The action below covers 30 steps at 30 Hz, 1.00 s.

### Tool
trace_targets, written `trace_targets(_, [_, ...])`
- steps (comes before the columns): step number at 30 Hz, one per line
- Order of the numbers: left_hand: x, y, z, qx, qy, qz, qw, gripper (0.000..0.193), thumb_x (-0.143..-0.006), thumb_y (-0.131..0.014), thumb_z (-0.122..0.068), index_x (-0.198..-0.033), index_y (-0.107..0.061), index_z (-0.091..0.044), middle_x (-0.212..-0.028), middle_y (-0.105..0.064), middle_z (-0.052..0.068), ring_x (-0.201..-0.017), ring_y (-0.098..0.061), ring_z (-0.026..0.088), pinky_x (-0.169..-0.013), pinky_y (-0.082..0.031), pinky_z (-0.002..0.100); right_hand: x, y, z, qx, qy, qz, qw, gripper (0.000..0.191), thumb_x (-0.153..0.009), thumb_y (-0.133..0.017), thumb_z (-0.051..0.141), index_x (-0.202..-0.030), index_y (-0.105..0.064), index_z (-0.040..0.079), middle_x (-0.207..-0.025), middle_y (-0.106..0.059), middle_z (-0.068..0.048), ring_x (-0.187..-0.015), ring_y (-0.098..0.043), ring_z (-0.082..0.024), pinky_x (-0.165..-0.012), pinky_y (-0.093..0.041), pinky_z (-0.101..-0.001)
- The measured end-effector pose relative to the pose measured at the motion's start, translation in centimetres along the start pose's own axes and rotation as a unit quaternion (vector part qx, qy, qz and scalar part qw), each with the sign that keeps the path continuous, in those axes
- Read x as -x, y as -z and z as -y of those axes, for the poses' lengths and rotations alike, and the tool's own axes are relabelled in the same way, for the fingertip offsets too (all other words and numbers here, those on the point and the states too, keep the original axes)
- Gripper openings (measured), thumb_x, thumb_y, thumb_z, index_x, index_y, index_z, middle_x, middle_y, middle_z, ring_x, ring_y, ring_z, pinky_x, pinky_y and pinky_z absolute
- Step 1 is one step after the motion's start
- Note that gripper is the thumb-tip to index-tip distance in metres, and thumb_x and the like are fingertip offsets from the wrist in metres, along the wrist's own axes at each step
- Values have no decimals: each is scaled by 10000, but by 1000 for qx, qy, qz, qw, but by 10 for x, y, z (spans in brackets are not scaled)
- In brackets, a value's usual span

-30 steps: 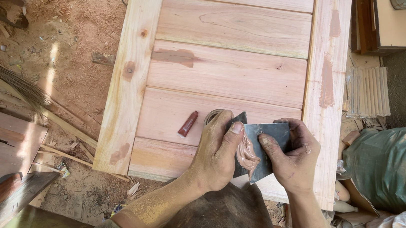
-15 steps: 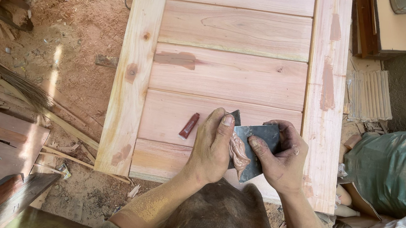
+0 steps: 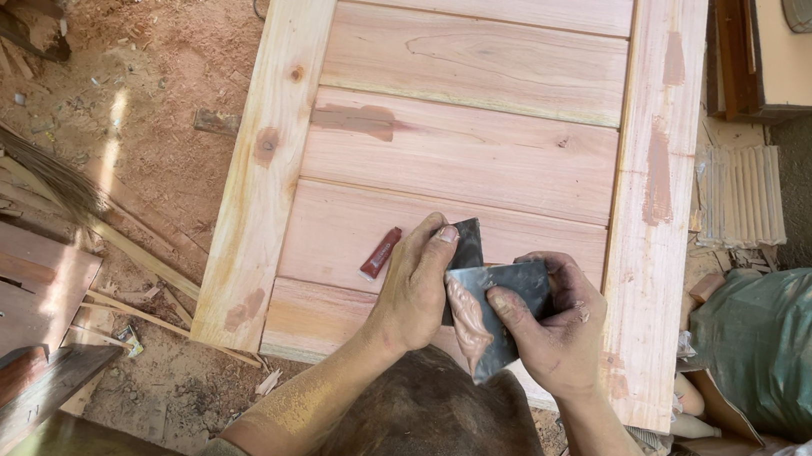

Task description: The person mixes wood filler with a red pigment on a metal plate using a putty knife, then applies the filler to gaps and joints on a wooden door frame. The person uses two putty knives to spread and smooth the filler into the seams.

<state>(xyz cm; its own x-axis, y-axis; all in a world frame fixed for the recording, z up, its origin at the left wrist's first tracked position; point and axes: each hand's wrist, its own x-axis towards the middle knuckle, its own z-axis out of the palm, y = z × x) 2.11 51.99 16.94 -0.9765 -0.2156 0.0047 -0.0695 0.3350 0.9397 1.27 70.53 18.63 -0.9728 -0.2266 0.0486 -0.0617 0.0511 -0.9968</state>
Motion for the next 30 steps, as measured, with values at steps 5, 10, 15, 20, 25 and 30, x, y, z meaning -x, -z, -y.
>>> trace_targets(5, [-17,13,20,344,95,109,928,247,-1022,-397,-219,-1016,-513,-2,-922,-625,190,-842,-650,259,-732,-593,356,9,22,7,-83,5,-27,996,307,-847,-801,73,-1104,-668,-30,-877,-709,-101,-757,-712,-154,-700,-637,-298])
trace_targets(10, [-22,33,15,534,144,94,828,257,-934,-457,-135,-1148,-515,-5,-1055,-652,190,-930,-702,248,-793,-636,374,11,56,16,-140,102,-124,977,210,-1033,-736,46,-1191,-628,-39,-961,-719,-124,-841,-704,-134,-782,-593,-257])
trace_targets(15, [-20,44,4,624,191,140,745,537,-828,-487,-156,-1319,-491,62,-1163,-623,237,-1014,-725,329,-733,-671,514,9,42,16,-132,136,-168,967,264,-1087,-751,57,-1200,-525,-22,-1025,-643,-84,-916,-618,-96,-891,-528,-241])
trace_targets(20, [-13,46,-4,689,181,186,677,625,-809,-512,-96,-1400,-448,96,-1255,-614,272,-1083,-699,395,-778,-640,612,11,6,25,26,190,-262,946,299,-1100,-685,127,-1214,-423,39,-1022,-575,-41,-857,-511,-59,-789,-445,-210])
trace_targets(25, [-10,45,-6,714,146,203,654,646,-821,-526,-64,-1438,-449,112,-1288,-614,291,-1116,-686,410,-816,-624,626,3,-25,28,44,365,-276,888,309,-1029,-633,185,-1145,-355,117,-1064,-656,-161,-841,-622,-140,-681,-521,-231])
trace_targets(30, [-10,43,-6,731,189,185,629,636,-782,-527,-91,-1400,-479,48,-1266,-652,223,-1134,-688,368,-892,-595,629,-2,-47,19,78,480,-191,853,279,-1080,-592,155,-1200,-340,156,-1154,-673,-191,-915,-691,-238,-771,-584,-306])
